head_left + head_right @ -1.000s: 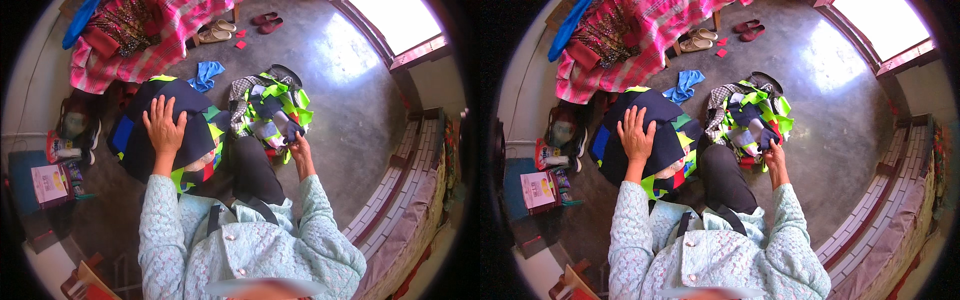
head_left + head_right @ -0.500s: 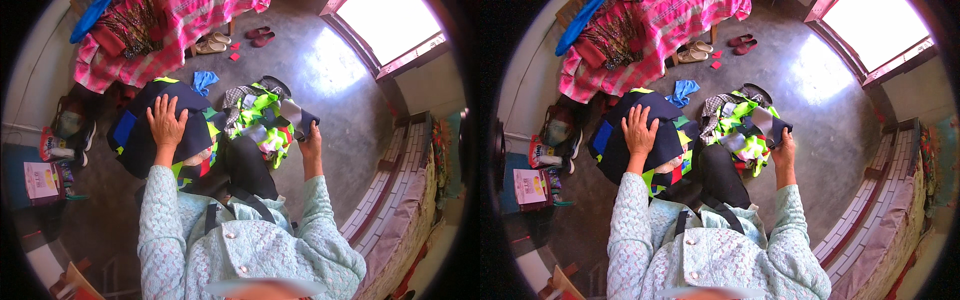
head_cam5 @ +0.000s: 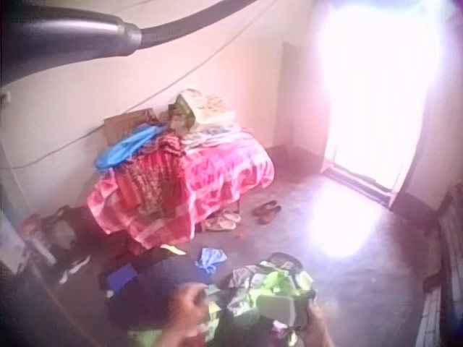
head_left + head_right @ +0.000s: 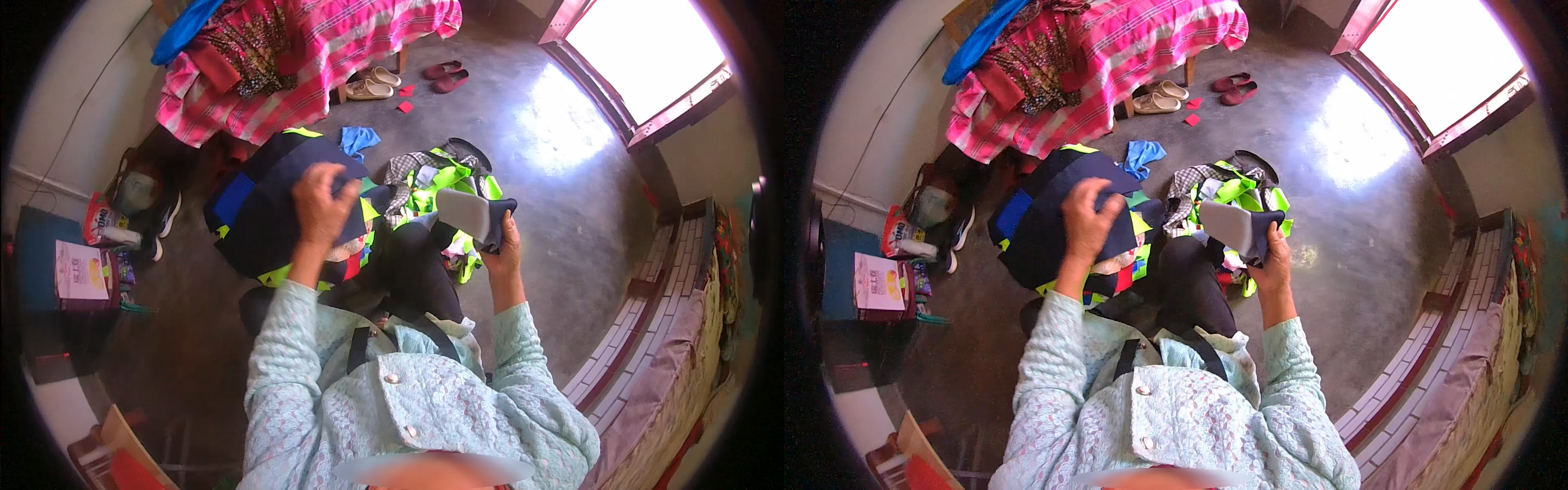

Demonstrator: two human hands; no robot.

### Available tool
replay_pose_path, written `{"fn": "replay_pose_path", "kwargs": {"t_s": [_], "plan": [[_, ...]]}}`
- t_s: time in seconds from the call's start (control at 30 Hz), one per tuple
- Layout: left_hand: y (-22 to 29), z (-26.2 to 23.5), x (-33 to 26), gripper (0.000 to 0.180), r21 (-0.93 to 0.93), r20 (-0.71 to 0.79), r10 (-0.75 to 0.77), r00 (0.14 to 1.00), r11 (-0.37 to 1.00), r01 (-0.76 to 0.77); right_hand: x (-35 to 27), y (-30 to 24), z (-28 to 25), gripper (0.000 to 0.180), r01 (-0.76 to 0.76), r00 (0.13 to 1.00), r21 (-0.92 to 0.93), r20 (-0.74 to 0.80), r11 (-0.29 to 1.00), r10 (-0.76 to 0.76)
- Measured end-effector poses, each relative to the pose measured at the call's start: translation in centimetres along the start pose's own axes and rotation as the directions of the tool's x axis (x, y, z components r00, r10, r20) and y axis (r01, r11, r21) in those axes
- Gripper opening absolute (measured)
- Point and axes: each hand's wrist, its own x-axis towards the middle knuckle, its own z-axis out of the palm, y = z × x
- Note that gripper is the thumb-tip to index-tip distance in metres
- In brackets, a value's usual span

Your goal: The person sits on the floor and assembles a spherical craft object by attaching colorful fabric pieces to its surface. They repeatedly pick pieces from a nearby pile, position them on the sphere, and press them into place, gradually covering the object with multicolored fabric.

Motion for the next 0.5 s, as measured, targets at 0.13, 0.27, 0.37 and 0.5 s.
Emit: {"fn": "replay_pose_path", "kwargs": {"t_s": [0.13,0.27,0.37,0.5], "plan": [[4.4,5.2,-6.7,0.04,-0.545,0.542,-0.299,0.785,0.586,0.599,-1.3,2.2,0.4,0.032,-0.075,0.997,-0.147,-0.023,0.986,0.072],[6.5,6.3,-9.5,0.041,-0.634,0.682,-0.293,0.67,0.22,0.742,-3.2,3.2,0.9,0.031,-0.125,0.989,-0.323,0.034,0.938,0.144],[6.2,5.4,-10.4,0.035,-0.616,0.65,-0.349,0.675,0.277,0.737,-4.3,4.1,0.8,0.028,-0.123,0.989,-0.361,0.038,0.925,0.146],[6.5,2.8,-10.1,0.031,-0.56,0.616,-0.381,0.689,0.404,0.724,-4.8,5.5,1.7,0.018,-0.155,0.985,-0.265,-0.113,0.952,0.129]]}}
